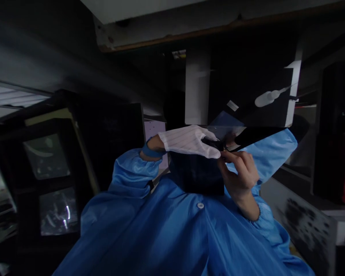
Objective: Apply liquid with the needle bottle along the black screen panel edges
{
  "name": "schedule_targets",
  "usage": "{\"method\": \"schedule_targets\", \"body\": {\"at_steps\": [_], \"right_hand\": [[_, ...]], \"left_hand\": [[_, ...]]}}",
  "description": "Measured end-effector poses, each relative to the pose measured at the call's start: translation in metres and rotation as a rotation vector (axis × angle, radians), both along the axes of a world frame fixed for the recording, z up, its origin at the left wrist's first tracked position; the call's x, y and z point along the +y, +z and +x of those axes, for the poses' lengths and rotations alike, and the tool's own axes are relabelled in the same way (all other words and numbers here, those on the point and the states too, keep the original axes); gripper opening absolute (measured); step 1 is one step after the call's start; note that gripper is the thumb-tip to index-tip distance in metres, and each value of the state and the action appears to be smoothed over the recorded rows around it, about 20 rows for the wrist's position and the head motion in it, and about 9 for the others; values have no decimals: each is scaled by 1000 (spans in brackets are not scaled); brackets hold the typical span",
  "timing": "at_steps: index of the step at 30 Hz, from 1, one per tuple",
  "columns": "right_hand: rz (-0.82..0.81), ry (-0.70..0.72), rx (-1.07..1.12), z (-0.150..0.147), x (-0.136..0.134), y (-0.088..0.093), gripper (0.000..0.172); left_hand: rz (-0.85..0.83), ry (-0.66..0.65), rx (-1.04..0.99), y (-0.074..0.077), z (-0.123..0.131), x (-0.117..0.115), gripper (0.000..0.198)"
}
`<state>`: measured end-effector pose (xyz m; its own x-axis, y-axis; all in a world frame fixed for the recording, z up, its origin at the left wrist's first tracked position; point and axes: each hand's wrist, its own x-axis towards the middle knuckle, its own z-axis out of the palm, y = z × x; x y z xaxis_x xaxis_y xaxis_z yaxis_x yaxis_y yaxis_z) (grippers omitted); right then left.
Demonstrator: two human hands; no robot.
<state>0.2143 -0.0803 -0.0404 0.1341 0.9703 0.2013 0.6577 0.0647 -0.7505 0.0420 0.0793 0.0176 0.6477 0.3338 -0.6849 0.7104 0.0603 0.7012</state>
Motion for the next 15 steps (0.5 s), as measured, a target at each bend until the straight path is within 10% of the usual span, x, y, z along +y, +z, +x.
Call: {"method": "schedule_targets", "body": {"at_steps": [8,15], "right_hand": [[204,20,92,22,23,-1,13],[215,-413,-5,91,100,-80,64]], "left_hand": [[31,5,-179,-18,-8,2,27],[30,77,-190,-29,-23,5,36]]}}
